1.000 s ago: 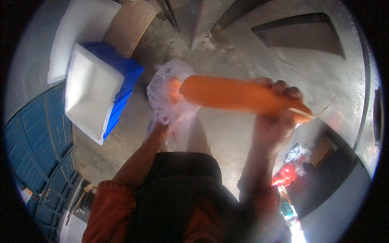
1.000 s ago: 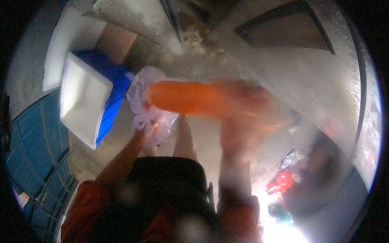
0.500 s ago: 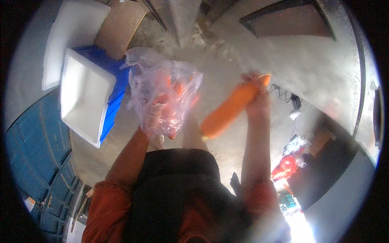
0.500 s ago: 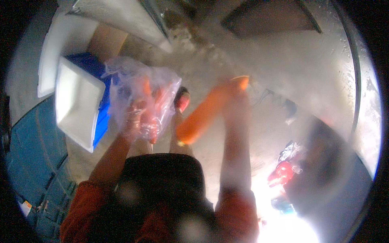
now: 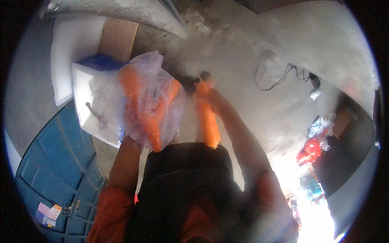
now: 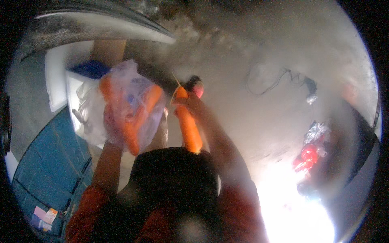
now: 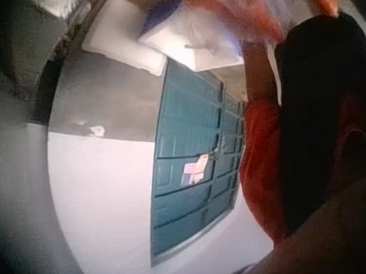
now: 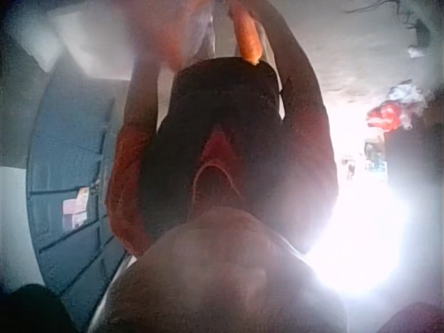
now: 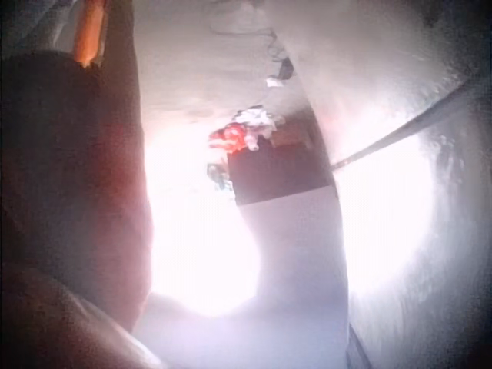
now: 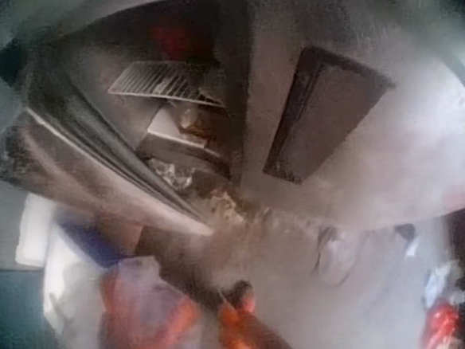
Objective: The person removes carrots from a plastic bag, wipes them with a paper towel, and places them on a cutting board. They then use a knife to trim the ends and a grater to shred the carrots into a pile on the cutting board.
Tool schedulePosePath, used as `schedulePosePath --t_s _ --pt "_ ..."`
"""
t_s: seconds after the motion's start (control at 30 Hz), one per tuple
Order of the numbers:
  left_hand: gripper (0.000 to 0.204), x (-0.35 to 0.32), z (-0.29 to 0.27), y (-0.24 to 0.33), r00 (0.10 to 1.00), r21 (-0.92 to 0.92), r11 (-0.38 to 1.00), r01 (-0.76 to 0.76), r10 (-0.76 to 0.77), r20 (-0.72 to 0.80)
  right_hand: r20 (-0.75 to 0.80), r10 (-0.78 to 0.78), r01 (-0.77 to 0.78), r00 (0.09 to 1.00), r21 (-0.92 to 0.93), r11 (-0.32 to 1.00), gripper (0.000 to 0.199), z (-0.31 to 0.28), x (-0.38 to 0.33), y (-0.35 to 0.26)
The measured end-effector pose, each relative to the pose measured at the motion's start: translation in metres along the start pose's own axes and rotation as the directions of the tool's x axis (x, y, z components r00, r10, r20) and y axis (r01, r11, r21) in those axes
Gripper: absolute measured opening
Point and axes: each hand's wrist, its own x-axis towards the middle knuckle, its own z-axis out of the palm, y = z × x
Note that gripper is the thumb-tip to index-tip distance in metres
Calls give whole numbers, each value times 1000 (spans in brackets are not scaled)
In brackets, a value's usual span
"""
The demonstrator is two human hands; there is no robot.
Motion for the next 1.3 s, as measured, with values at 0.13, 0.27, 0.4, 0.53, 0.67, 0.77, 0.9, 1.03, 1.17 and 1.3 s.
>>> schedulePosePath --t_s 0.13,0.27,0.4,0.53,0.67,0.77,0.9,1.03,1.17,1.3 --pt "43 -4 -17 18 994 52 994 -93 95 -49 94 71 -85 993 154 984 44 20 17 -1" --pt "43 -7 -30 37 986 117 982 -149 157 -55 221 -32 -28 975 262 965 44 43 31 -5" --pt "43 -11 -41 52 986 218 964 -154 164 -30 281 -121 27 952 317 948 44 59 40 -9" --pt "43 -18 -46 63 989 326 934 -143 149 7 322 -190 86 927 311 946 44 64 43 -20" --pt "43 -11 -44 64 988 468 870 -156 126 94 334 -258 179 907 249 952 44 68 44 -41" --pt "43 6 -40 51 977 575 794 -196 109 184 217 -328 289 919 194 937 43 81 34 -58" --pt "43 20 -38 32 948 664 692 -285 100 302 152 -332 306 931 172 936 35 90 23 -71" --pt "43 18 -43 19 910 720 573 -393 128 395 104 -330 337 938 -62 939 29 82 16 -83" --pt "43 12 -36 13 849 742 415 -526 208 486 -70 -404 350 912 -380 856 25 64 45 -75" --pt "44 4 -25 17 810 746 320 -585 275 517 -172 -462 370 870 -393 842 24 41 41 -74"
